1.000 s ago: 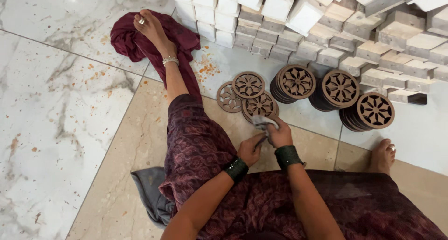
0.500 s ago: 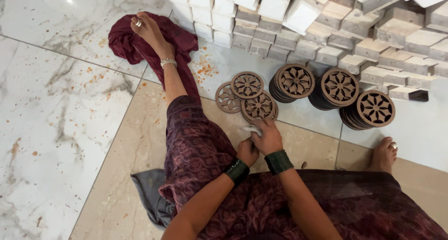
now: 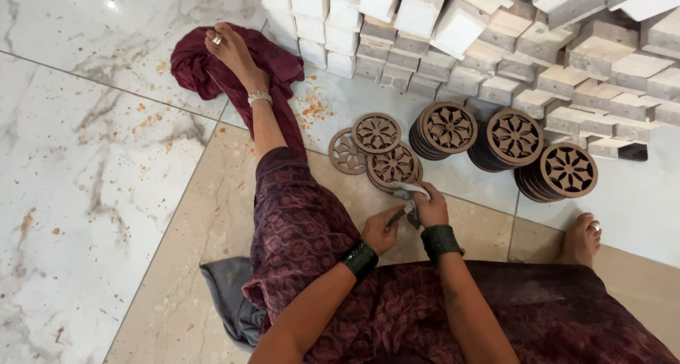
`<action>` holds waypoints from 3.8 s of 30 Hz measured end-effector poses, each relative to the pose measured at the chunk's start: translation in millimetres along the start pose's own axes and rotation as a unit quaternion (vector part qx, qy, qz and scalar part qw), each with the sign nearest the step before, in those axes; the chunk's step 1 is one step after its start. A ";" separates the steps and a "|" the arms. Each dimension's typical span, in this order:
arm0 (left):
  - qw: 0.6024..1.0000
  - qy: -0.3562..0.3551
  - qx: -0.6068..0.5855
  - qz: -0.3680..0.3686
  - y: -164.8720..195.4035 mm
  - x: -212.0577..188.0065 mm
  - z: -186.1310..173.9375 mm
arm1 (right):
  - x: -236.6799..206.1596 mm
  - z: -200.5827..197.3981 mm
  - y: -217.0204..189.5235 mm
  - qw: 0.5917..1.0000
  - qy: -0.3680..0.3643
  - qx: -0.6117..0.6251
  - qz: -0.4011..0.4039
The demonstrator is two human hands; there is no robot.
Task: The person sits on the floor and wipes/rubs carved wooden decorative discs one at a time with a gray abrasive pad, then sets each finished disc onto a growing pile of completed discs beside them.
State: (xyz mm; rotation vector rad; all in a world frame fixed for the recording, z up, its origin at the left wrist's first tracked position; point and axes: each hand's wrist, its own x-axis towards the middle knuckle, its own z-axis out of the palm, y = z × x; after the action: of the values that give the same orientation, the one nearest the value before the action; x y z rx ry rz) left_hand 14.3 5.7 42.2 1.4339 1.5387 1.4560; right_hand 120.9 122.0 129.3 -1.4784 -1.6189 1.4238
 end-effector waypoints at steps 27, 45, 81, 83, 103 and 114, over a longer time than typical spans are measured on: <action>0.988 -0.032 0.062 -0.135 -1.7 -6.1 6.5 | -25.7 10.8 -25.6 0.935 -0.013 -0.232 -0.267; 0.996 -0.071 0.021 -0.042 13.7 -0.7 -8.3 | -14.7 5.8 -2.9 0.997 0.022 0.051 -0.049; 0.988 -0.070 0.057 -0.122 10.4 3.4 -4.8 | -3.9 2.3 5.1 0.999 0.003 -0.028 0.037; 0.991 -0.082 0.065 -0.080 13.7 6.1 -9.0 | -4.4 0.8 6.2 1.000 0.013 -0.019 0.003; 0.986 -0.110 0.091 -0.083 1.4 6.7 -8.3 | -2.6 0.6 8.3 1.000 0.010 0.002 -0.019; 0.989 -0.063 0.081 -0.104 -11.1 -2.0 -4.2 | -23.7 18.5 -9.0 0.950 0.016 -0.136 -0.282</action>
State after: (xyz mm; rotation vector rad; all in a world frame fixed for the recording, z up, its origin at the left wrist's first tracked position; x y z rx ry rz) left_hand 7.6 4.4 32.3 1.3804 1.7022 1.1198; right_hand 107.4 95.0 138.0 -1.0294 -2.0621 0.8794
